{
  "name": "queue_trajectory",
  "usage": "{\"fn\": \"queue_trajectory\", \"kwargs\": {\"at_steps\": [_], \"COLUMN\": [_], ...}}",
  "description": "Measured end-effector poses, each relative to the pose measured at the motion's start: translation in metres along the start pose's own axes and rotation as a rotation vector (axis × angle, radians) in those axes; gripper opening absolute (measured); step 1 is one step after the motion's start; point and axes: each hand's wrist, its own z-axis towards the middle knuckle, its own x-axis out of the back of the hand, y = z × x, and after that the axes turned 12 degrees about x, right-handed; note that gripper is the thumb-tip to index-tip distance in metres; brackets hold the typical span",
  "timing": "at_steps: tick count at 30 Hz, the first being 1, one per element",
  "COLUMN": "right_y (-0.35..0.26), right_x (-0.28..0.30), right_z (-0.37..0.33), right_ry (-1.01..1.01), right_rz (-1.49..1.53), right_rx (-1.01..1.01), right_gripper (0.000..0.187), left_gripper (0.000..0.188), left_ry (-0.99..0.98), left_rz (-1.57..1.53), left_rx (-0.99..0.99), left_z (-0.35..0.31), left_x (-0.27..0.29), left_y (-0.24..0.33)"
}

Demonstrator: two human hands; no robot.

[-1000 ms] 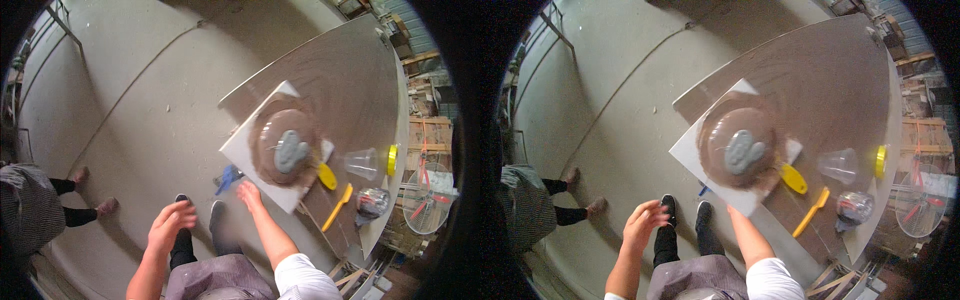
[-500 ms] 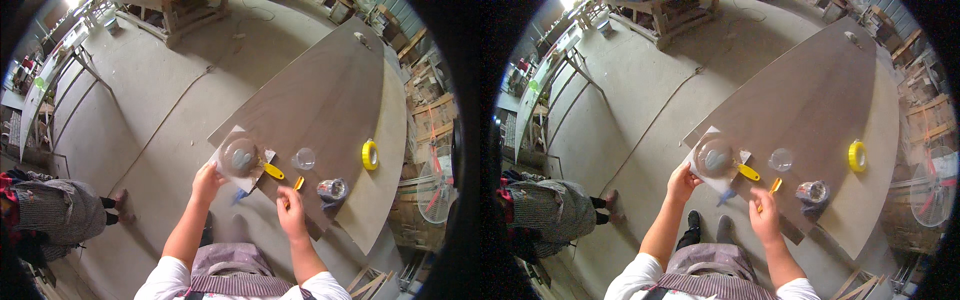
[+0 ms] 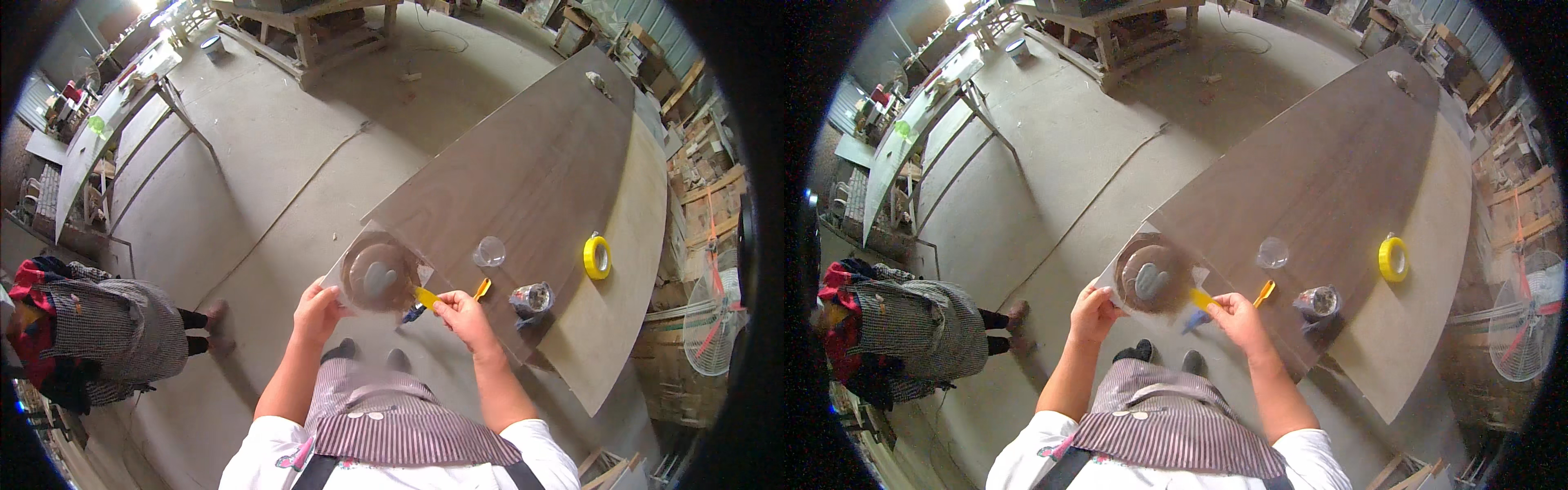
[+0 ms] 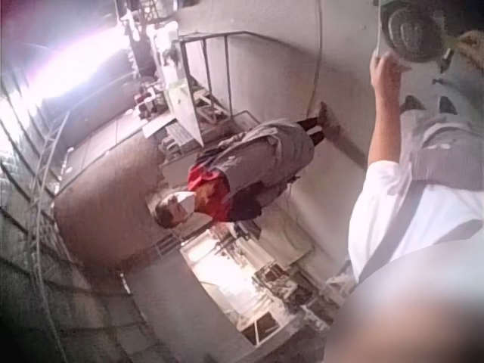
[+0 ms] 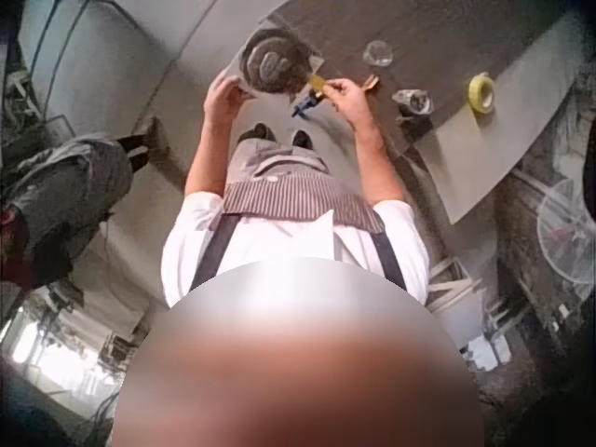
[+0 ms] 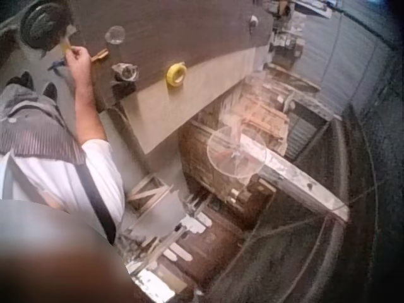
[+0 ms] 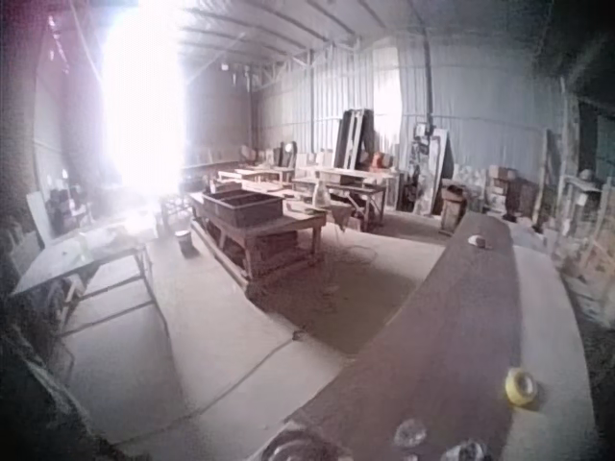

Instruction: The person uses a caulking gun to dispense adhesive onto a small square board, then spreads it with a yellow plastic scraper. They repeatedly apply adhesive to the edge of a large wooden panel, smoothing it along the seam. The person reloads the caulking gun and continues the process.

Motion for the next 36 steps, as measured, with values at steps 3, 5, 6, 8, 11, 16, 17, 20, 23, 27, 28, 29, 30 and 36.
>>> {"fn": "queue_trajectory", "kwargs": {"at_steps": [3, 5, 6, 8, 11, 16, 17, 20, 23, 27, 28, 29, 30, 36], "right_y": [-0.030, -0.051, -0.061, -0.075, -0.089, -0.090, -0.089, -0.086, -0.089, -0.106, -0.113, -0.121, -0.130, -0.187], "right_x": [-0.018, -0.028, -0.033, -0.053, -0.085, -0.123, -0.129, -0.143, -0.149, -0.143, -0.140, -0.138, -0.133, -0.125], "right_z": [-0.009, -0.012, -0.012, -0.010, -0.001, 0.003, 0.005, 0.006, 0.009, 0.014, 0.015, 0.017, 0.017, 0.029], "right_ry": [-0.109, -0.163, -0.159, -0.156, -0.092, 0.143, 0.137, 0.213, 0.260, 0.257, 0.238, 0.244, 0.189, -0.085], "right_rz": [-0.003, 0.031, 0.033, 0.120, 0.158, 0.216, 0.249, 0.321, 0.319, 0.221, 0.168, 0.117, 0.091, -0.322], "right_rx": [0.093, 0.049, -0.033, 0.020, 0.017, -0.016, 0.049, 0.091, 0.119, 0.110, 0.126, 0.090, 0.082, 0.070], "right_gripper": [0.022, 0.020, 0.019, 0.016, 0.013, 0.011, 0.011, 0.013, 0.013, 0.015, 0.016, 0.017, 0.019, 0.026], "left_gripper": [0.027, 0.028, 0.029, 0.031, 0.034, 0.036, 0.037, 0.041, 0.044, 0.045, 0.044, 0.045, 0.045, 0.042], "left_ry": [-0.072, -0.098, -0.128, -0.144, -0.120, -0.173, -0.195, -0.268, -0.386, -0.447, -0.473, -0.489, -0.503, -0.594], "left_rz": [-0.028, -0.036, -0.030, -0.005, 0.017, 0.031, 0.075, 0.141, 0.214, 0.345, 0.336, 0.348, 0.359, 0.472], "left_rx": [-0.068, -0.071, -0.077, -0.076, -0.060, -0.024, -0.011, 0.076, 0.140, 0.211, 0.222, 0.262, 0.303, 0.461], "left_z": [-0.028, -0.038, -0.040, -0.042, -0.035, -0.020, -0.016, -0.009, 0.003, 0.016, 0.021, 0.024, 0.026, 0.036], "left_x": [0.001, 0.006, 0.010, 0.019, 0.028, 0.041, 0.042, 0.046, 0.047, 0.045, 0.043, 0.042, 0.040, 0.030], "left_y": [0.016, 0.028, 0.034, 0.052, 0.077, 0.126, 0.136, 0.165, 0.189, 0.210, 0.212, 0.214, 0.217, 0.217]}}
